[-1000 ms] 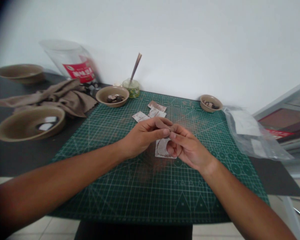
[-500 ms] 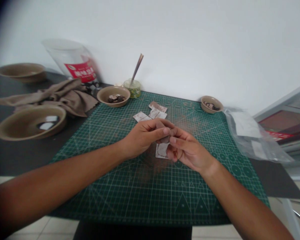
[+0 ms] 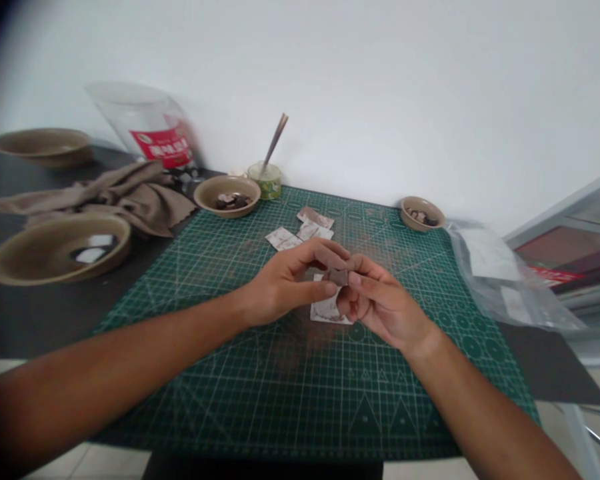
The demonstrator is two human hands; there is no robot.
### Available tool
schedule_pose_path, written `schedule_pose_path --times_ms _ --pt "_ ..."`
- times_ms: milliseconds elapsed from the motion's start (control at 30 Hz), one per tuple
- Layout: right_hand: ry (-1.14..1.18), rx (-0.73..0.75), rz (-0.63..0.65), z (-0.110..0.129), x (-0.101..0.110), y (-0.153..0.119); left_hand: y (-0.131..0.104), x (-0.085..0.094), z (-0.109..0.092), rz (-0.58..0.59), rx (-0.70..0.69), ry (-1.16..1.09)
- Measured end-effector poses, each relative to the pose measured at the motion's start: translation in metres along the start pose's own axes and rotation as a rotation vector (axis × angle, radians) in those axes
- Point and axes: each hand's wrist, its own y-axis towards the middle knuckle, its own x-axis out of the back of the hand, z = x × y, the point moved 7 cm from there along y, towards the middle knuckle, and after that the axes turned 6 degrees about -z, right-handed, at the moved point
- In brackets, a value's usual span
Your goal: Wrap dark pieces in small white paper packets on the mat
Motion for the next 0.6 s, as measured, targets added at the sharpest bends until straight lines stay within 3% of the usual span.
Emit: schedule_pose_path --times_ms 200,400,500,600 --pt "0.002 0.024 0.006 -0.0006 0.0004 0.0007 0.0000 -0.0013 -0.0090 -0.055 -0.085 0.230" --pt "0.018 0.010 0.004 -0.0014 -0.0033 0.0004 0.0002 0.0002 -0.0105 -0.060 -0.078 0.328" --pt "0.007 -0.001 0.015 -0.0019 -0.0050 0.0003 -0.0001 0.0013 -0.0078 -0.058 -0.057 0.323" --pt "0.017 -0.010 0.021 -0.0029 -0.0061 0.0006 -0.0005 0.0013 -0.0015 -0.063 0.006 0.160"
